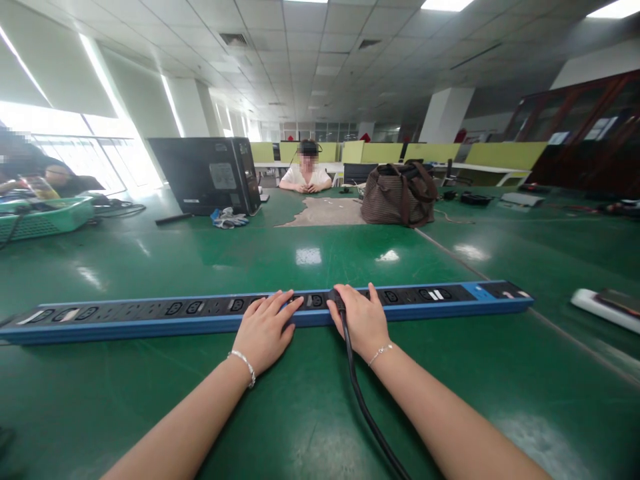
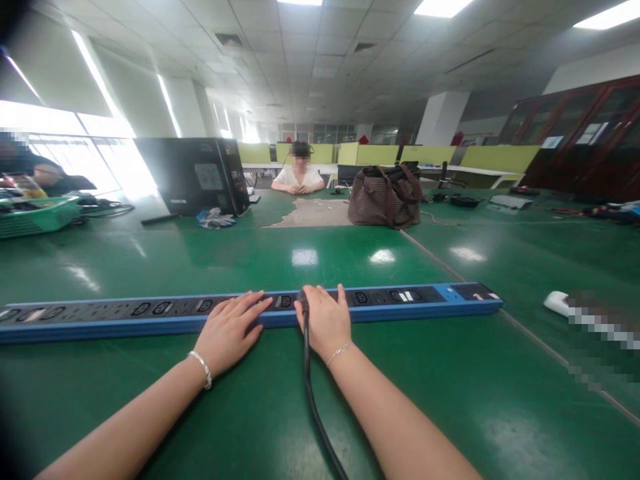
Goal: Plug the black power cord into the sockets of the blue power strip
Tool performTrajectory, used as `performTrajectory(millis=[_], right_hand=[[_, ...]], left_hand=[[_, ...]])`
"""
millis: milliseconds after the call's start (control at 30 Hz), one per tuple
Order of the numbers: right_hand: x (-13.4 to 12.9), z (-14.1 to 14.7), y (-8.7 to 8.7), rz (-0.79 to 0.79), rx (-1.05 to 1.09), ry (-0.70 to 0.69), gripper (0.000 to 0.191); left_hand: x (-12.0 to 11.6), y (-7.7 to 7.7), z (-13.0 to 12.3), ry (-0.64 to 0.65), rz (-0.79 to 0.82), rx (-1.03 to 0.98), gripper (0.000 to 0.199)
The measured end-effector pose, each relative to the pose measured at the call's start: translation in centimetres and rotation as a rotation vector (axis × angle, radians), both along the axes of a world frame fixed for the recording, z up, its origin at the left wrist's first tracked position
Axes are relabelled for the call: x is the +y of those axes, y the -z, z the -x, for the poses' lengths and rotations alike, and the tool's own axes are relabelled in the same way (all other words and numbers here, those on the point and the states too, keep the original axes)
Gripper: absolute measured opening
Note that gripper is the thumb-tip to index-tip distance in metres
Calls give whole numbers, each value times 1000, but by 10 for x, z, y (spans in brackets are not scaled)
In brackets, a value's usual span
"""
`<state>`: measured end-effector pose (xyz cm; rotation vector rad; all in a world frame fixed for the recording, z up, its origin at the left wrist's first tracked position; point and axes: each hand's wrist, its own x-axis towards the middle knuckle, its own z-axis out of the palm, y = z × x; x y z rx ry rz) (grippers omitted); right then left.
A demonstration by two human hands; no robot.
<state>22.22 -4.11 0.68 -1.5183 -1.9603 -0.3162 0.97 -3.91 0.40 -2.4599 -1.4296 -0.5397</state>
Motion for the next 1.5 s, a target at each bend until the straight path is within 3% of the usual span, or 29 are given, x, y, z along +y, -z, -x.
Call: performTrajectory(millis=[267,600,833,1067,1233,1500], right_hand=[[5,-1,-14,111,-43,28,29],[7,-5,3,71,70,-33,29],[4,-1,1,71,74,-18,39],[-1,-18,0,173,0,-89,62],[-7,-36,9,110,-107,3,57],[-9,-33,11,83,-116,10,57]], left_hand=[[-1,0,-1,-8,-6,6,48],[-1,-1,-2,-9,6,5,47],[-2,-1,-5,12,-16,-28,54],[-6,-14,-43,132,67,-79,60],[2,-21,-82,131,104,-122,45],[14,-17,-88,83,60,-126,35]])
